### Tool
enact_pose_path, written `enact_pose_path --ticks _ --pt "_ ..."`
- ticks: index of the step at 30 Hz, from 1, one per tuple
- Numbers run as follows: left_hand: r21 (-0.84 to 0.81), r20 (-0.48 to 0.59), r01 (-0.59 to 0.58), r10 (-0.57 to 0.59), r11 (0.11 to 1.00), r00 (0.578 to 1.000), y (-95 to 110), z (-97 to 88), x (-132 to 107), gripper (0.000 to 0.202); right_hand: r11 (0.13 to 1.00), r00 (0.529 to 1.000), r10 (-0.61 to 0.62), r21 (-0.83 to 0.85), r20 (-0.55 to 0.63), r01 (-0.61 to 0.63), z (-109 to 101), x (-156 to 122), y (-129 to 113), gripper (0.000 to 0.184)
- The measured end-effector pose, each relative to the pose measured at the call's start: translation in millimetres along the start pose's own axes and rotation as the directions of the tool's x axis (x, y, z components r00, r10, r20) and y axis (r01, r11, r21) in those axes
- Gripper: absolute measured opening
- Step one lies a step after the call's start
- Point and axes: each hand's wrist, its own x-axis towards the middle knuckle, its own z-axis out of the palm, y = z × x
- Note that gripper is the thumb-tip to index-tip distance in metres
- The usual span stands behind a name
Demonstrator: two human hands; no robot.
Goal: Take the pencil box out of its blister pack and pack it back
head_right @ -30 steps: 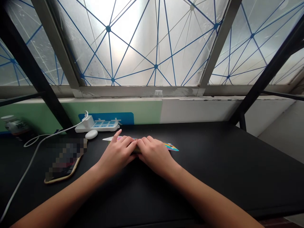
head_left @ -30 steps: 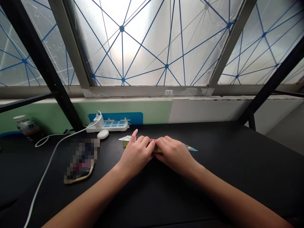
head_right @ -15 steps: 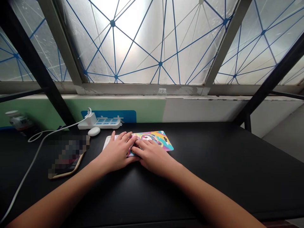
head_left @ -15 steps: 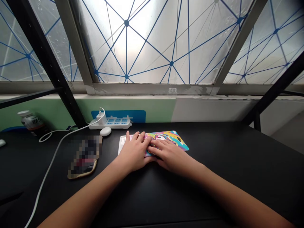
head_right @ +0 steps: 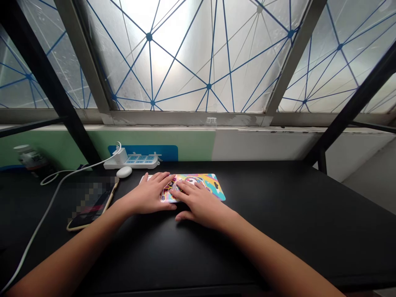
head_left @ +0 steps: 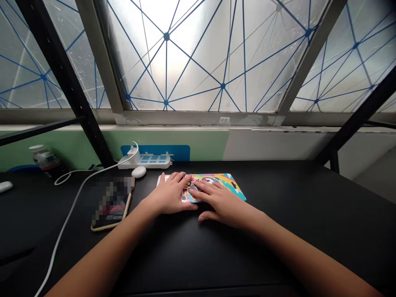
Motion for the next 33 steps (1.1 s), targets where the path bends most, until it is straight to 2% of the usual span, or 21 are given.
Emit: enact_pose_path --ticks 5,16,20,26,30,33 --pt "-0.020 0.042 0.023 -0.022 1.000 0.999 -4 -4.1 1 0.103 1.000 0.999 0.000 0.000 0.039 0.000 -4 0 4 0.082" --pt "-0.004 0.007 0.039 -0.039 0.999 0.999 2 -0.5 0 0.095 0.994 0.996 0.001 0.112 0.087 -0.011 -13 -10 22 0.083" --pt "-0.003 0.003 0.036 -0.036 0.999 0.999 2 -0.4 0 0.095 0.993 0.996 0.039 0.112 0.083 -0.048 -16 -23 32 0.080" --pt "-0.004 0.013 0.042 -0.042 0.999 0.999 1 -0.7 0 0.101 0.994 0.993 0.088 0.058 0.076 -0.092 -23 -58 51 0.076" --pt "-0.016 0.023 0.018 -0.018 1.000 1.000 1 -1.7 0 0.106 0.989 0.989 0.145 0.000 0.028 -0.145 -21 -62 44 0.070" --pt "-0.041 0.031 0.011 -0.009 0.999 0.999 1 -2.5 0 0.112 0.979 0.981 0.191 -0.070 -0.040 -0.194 -12 -42 23 0.068"
